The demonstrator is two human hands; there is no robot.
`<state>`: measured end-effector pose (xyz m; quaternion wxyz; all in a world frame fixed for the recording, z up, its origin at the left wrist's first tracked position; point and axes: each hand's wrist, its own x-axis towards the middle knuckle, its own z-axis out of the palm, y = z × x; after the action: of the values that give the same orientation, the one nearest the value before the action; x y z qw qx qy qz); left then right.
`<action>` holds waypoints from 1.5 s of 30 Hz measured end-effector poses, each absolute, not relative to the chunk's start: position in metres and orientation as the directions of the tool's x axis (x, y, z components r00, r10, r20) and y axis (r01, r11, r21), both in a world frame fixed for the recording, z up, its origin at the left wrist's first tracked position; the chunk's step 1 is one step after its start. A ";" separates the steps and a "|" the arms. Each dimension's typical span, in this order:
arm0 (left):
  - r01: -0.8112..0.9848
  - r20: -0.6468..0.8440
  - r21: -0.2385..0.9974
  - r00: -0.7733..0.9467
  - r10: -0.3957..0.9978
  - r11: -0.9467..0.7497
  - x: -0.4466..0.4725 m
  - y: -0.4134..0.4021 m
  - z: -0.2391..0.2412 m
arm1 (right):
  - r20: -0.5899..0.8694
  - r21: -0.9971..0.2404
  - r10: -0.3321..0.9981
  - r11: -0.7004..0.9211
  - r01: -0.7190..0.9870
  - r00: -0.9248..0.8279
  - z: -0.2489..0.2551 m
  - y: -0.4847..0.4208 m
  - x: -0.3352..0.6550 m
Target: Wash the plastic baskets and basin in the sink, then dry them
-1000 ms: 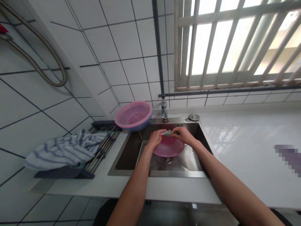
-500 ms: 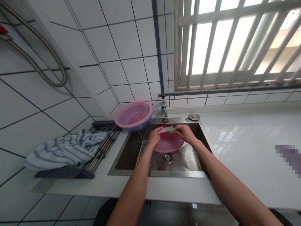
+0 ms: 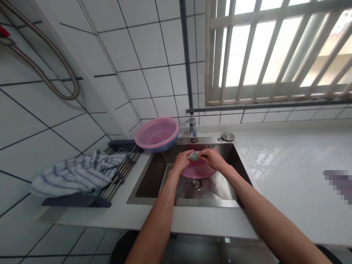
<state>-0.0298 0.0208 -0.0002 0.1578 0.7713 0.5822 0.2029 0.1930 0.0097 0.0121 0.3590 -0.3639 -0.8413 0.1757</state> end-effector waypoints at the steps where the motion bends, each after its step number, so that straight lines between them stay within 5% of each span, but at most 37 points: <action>1: 0.827 0.130 0.492 0.242 0.962 -0.274 -0.030 0.021 0.001 | 0.484 -0.563 0.736 0.676 0.475 -0.474 0.012 0.009 0.193; 8: 0.809 0.169 0.532 0.187 0.968 -0.250 -0.033 0.021 0.006 | 0.489 -0.683 0.810 0.586 0.435 -0.323 0.012 0.012 0.205; 15: 0.766 0.141 0.551 0.307 0.941 -0.332 -0.022 0.025 -0.007 | 0.511 -0.623 0.742 0.668 0.407 -0.434 0.015 0.006 0.192; 23: 0.729 0.238 0.647 0.086 0.968 -0.223 -0.041 0.032 -0.002 | 0.511 -0.696 0.829 0.554 0.456 -0.228 0.008 0.022 0.217; 32: 0.779 0.190 0.551 0.232 0.954 -0.299 -0.033 0.030 -0.014 | 0.425 -0.655 0.833 0.554 0.514 -0.355 0.005 0.018 0.211; 40: 0.760 0.123 0.559 0.319 0.940 -0.331 -0.020 0.023 -0.008 | 0.508 -0.580 0.743 0.669 0.465 -0.435 0.010 0.009 0.194; 45: 0.788 0.157 0.543 0.243 0.957 -0.289 -0.025 0.022 0.001 | 0.495 -0.616 0.775 0.632 0.470 -0.392 0.011 0.011 0.200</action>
<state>-0.0251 0.0217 0.0011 0.1797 0.7676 0.5685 0.2352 0.1996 0.0112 0.0113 0.3961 -0.3837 -0.8117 0.1925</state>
